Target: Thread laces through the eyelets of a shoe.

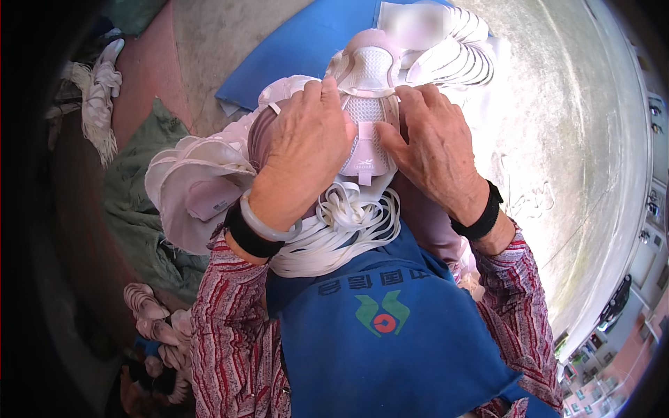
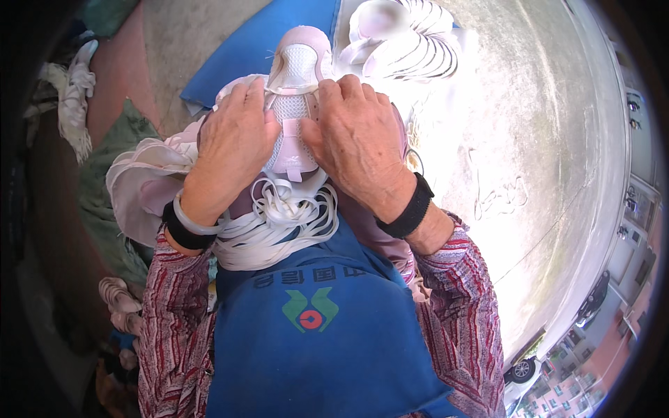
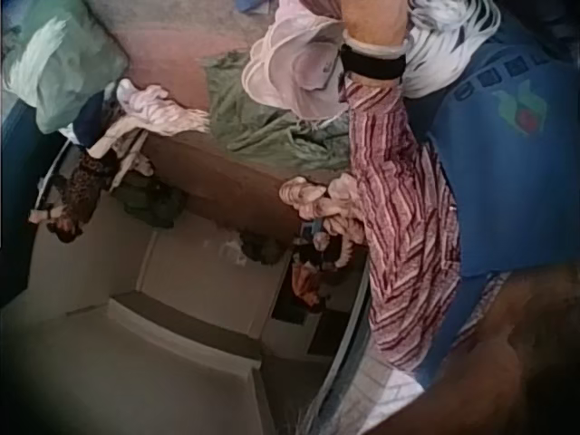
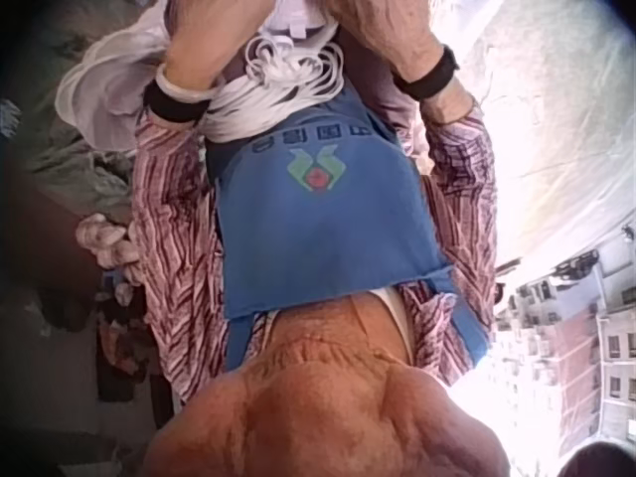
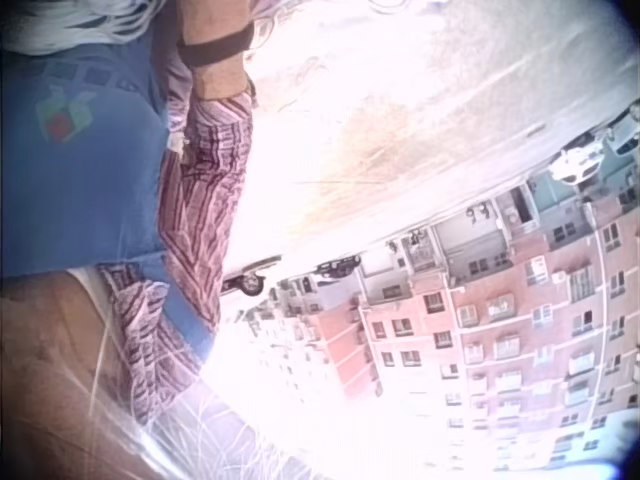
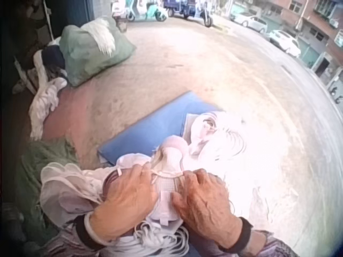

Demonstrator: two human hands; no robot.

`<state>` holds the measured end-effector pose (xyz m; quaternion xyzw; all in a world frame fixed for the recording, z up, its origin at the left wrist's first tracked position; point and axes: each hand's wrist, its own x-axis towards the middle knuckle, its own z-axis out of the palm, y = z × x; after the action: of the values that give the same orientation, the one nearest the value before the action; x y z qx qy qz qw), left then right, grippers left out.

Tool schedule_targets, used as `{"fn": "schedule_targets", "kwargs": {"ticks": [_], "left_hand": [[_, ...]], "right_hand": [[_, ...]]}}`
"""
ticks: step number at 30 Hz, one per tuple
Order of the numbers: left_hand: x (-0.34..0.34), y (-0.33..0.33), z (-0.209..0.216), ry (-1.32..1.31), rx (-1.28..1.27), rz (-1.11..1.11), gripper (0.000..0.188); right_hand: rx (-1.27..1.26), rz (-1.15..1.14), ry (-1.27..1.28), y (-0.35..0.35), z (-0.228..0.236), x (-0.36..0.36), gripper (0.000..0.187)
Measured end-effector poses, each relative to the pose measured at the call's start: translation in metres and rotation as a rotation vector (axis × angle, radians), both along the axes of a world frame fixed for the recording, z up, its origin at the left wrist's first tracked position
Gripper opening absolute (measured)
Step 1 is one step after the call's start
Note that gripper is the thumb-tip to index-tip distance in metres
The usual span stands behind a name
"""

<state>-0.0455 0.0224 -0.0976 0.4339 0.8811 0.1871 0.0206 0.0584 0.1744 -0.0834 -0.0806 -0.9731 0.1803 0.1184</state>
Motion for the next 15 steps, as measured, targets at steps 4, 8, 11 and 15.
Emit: {"fn": "schedule_targets", "kwargs": {"ticks": [4, 8, 11, 15], "left_hand": [[-0.006, 0.002, -0.006, 0.025, -0.094, -0.043, 0.023], [-0.005, -0.003, -0.011, -0.057, 0.045, -0.066, 0.014], [-0.003, -0.008, -0.014, -0.057, 0.144, -0.051, 0.013], [-0.001, -0.006, -0.017, -0.039, 0.145, -0.048, 0.017]], "right_hand": [[0.091, -0.038, -0.123, -0.011, 0.000, -0.006, 0.027], [-0.028, -0.036, -0.005, -0.002, -0.017, -0.007, 0.025], [-0.282, 0.126, -0.004, 0.015, -0.014, -0.004, 0.023], [-0.347, 0.163, 0.063, 0.020, -0.016, -0.001, 0.020]]}}
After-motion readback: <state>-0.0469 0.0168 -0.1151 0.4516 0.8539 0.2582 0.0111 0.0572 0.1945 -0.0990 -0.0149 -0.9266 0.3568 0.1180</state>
